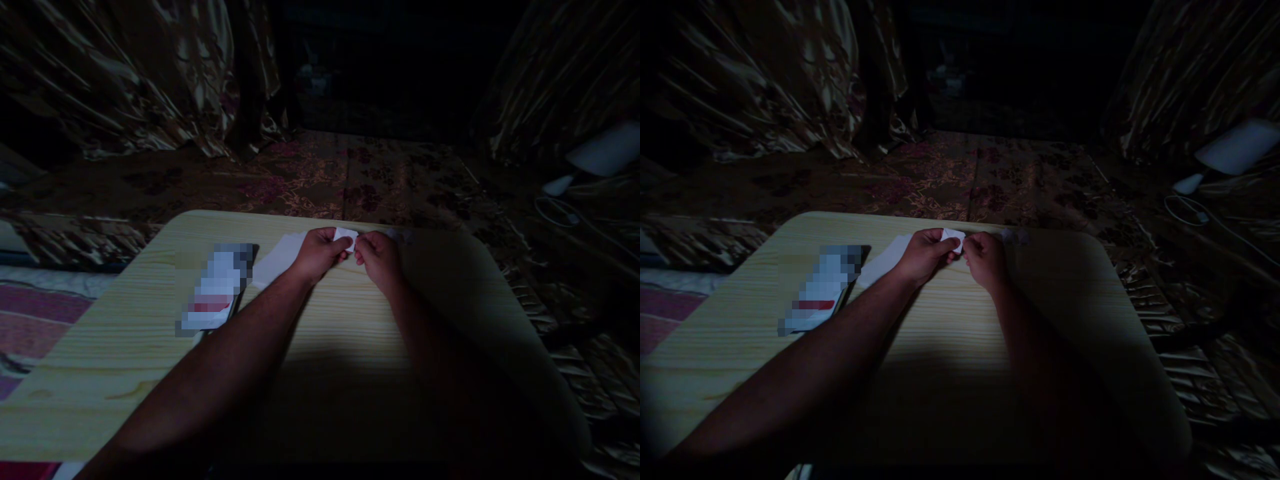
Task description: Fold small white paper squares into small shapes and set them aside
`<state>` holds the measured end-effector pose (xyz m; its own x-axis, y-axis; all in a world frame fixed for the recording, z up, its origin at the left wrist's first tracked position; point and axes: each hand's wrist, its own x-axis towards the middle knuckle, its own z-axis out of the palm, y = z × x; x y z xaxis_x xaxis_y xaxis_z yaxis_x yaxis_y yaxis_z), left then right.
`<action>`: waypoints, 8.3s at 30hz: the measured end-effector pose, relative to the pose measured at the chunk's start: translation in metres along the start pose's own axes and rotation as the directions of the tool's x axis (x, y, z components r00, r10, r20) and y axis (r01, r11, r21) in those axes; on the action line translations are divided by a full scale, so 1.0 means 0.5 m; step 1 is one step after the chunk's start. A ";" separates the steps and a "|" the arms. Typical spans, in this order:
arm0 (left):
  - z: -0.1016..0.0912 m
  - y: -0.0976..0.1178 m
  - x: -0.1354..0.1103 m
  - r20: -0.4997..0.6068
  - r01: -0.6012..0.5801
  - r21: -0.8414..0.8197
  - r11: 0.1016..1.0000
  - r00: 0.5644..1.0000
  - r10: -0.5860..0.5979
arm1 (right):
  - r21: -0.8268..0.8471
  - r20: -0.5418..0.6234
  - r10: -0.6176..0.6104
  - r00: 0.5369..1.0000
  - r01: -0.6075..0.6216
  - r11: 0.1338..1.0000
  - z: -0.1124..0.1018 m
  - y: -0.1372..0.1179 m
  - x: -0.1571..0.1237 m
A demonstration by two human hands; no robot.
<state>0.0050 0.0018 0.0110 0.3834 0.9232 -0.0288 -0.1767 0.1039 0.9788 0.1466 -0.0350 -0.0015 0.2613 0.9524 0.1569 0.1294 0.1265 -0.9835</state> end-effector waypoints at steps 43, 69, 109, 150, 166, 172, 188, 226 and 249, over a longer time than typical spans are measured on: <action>0.011 -0.002 -0.005 -0.034 -0.083 0.081 0.993 0.996 0.086 | -0.066 -0.057 -0.035 0.998 0.032 0.997 -0.006 -0.010 -0.003; 0.014 0.003 -0.012 0.001 -0.078 0.099 0.992 0.997 0.078 | -0.067 0.013 -0.084 0.996 0.085 0.994 -0.008 -0.013 -0.008; 0.001 -0.003 0.004 -0.092 -0.037 -0.054 0.998 0.995 0.032 | 0.113 0.042 -0.132 0.990 0.127 0.985 0.001 0.006 -0.008; 0.004 0.000 -0.005 -0.001 -0.081 0.031 0.996 0.997 0.081 | -0.004 -0.009 -0.150 0.989 0.150 0.989 -0.011 0.013 0.000; 0.011 0.002 -0.006 -0.090 -0.115 -0.006 0.993 0.989 0.114 | 0.080 0.029 -0.124 0.992 0.122 0.989 -0.005 0.013 -0.003; 0.008 -0.001 -0.004 -0.090 -0.137 0.008 0.991 0.986 0.137 | 0.079 0.029 -0.145 0.989 0.142 0.987 0.000 0.017 -0.002; 0.015 0.003 -0.013 -0.147 -0.168 0.217 0.962 0.968 0.202 | 0.020 -0.004 -0.134 0.991 0.134 0.991 -0.009 0.010 0.001; 0.023 -0.007 -0.007 -0.144 -0.198 0.040 0.979 0.969 0.202 | 0.107 -0.064 -0.064 0.996 0.070 0.992 0.000 -0.003 -0.001; 0.010 -0.010 -0.003 -0.081 -0.241 0.119 0.963 0.965 0.251 | -0.115 -0.151 -0.283 0.947 0.268 0.957 0.014 0.002 -0.016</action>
<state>0.0099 -0.0020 0.0070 0.2521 0.9465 0.2014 -0.1549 -0.1660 0.9739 0.1379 -0.0406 -0.0044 0.3553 0.8243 0.4408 0.3040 0.3441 -0.8884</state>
